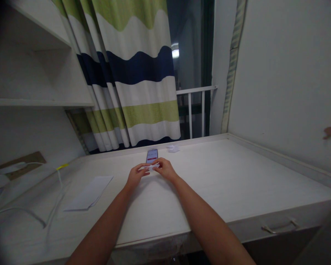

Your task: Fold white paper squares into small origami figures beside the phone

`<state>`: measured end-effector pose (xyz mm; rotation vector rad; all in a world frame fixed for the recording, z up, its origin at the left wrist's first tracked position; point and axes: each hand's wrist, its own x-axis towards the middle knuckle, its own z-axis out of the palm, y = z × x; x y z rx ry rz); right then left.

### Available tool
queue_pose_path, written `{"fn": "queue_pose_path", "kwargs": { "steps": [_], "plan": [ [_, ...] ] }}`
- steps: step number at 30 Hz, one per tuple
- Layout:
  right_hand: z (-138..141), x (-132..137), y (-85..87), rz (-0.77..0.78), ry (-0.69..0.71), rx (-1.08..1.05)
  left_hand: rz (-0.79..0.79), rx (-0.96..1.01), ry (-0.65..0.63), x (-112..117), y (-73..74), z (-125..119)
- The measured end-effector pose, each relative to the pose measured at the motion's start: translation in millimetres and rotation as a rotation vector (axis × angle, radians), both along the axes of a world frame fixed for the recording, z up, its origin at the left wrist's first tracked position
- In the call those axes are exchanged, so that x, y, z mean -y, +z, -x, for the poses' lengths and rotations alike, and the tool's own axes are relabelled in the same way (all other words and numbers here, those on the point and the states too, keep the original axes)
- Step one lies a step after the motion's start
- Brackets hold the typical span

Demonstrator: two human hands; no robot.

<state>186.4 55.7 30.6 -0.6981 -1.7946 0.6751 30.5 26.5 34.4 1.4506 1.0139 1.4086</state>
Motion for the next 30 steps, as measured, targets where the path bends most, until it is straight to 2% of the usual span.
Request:
{"fn": "queue_pose_path", "kwargs": {
  "steps": [7,12,16,19,23,30],
  "plan": [
    [1.3,-3.1,-2.8,0.111,0.058,-0.082,-0.063,-0.023,-0.024,-1.9,-2.5,1.5],
    [2.8,-3.8,-4.1,0.165,0.091,-0.155,-0.125,-0.057,0.03,-7.2,-5.4,5.6],
    [3.7,-3.4,-3.2,0.211,0.053,-0.14,-0.135,-0.055,0.069,-8.9,-6.1,6.6],
    [3.8,-2.8,-2.1,0.249,0.05,-0.12,-0.106,-0.072,0.038,-7.4,-5.1,4.0],
    [4.6,-2.8,-2.4,0.247,0.08,-0.14,-0.118,-0.102,0.023,-3.9,-3.0,0.2],
    [4.5,-3.4,-3.7,0.25,0.103,-0.133,-0.144,-0.199,0.114,-1.3,-1.3,0.4]
  ]
}}
